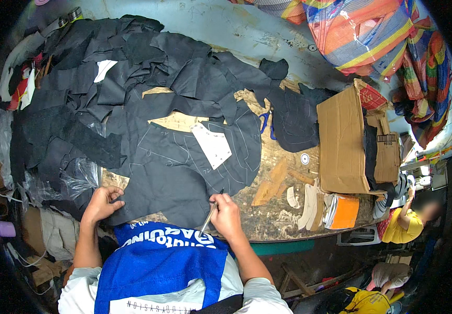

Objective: The person lays out black fabric on a work table, places a paper pattern on top, and traces the outline with a marker. They then use shears to cut along the marked lines, producing fabric pieces that are set aside on the table.

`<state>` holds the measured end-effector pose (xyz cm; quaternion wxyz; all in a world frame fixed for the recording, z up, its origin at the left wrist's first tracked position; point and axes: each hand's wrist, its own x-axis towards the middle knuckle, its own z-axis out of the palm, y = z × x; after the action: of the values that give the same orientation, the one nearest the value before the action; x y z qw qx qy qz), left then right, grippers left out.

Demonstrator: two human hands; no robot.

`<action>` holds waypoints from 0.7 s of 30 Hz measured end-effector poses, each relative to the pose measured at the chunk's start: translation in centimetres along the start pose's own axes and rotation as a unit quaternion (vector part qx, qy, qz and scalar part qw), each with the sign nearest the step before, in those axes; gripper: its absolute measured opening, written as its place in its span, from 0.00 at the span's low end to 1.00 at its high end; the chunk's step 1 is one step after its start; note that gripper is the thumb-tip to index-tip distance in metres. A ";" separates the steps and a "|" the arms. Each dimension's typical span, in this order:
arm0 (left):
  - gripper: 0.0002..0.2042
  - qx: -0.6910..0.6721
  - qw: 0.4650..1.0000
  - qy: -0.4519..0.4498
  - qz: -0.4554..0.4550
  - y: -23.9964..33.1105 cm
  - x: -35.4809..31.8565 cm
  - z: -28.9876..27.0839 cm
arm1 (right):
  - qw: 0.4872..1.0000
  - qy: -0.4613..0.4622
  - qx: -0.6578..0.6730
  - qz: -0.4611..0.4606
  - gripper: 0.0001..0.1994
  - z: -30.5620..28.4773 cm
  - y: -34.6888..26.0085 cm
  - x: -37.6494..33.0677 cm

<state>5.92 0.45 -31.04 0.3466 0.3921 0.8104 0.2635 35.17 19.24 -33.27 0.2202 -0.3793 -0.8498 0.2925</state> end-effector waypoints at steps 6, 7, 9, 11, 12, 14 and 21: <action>0.27 -0.024 0.993 0.113 -0.032 1.1 0.1 2.1 | 0.973 -0.140 0.163 -0.089 0.07 -0.9 -1.3 -0.1; 0.28 -0.057 0.989 0.136 -0.015 1.2 0.3 2.4 | 0.953 -0.184 0.215 -0.110 0.06 -1.0 -1.6 -0.1; 0.26 -0.056 0.989 0.135 -0.034 1.2 0.7 2.8 | 0.913 -0.261 0.287 -0.126 0.10 -1.0 -1.9 -0.2; 0.23 -0.060 0.989 0.133 -0.027 0.8 1.0 3.2 | 0.869 -0.317 0.363 -0.114 0.08 -1.0 -2.0 -0.5; 0.23 -0.092 0.987 0.126 -0.028 0.5 1.1 3.4 | 0.874 -0.304 0.366 -0.100 0.07 -0.9 -1.9 -0.7; 0.22 -0.164 0.980 0.101 -0.052 -0.3 1.2 3.6 | 0.888 -0.213 0.408 -0.020 0.06 -0.8 -1.4 -0.9; 0.17 -0.221 0.967 0.129 -0.009 -1.7 2.1 4.5 | 0.932 0.008 0.287 0.224 0.13 0.4 2.2 0.5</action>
<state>7.63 1.92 -35.75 0.3194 0.2610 0.7737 0.4808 35.73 20.71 -34.91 0.2556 -0.4828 -0.6210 0.5621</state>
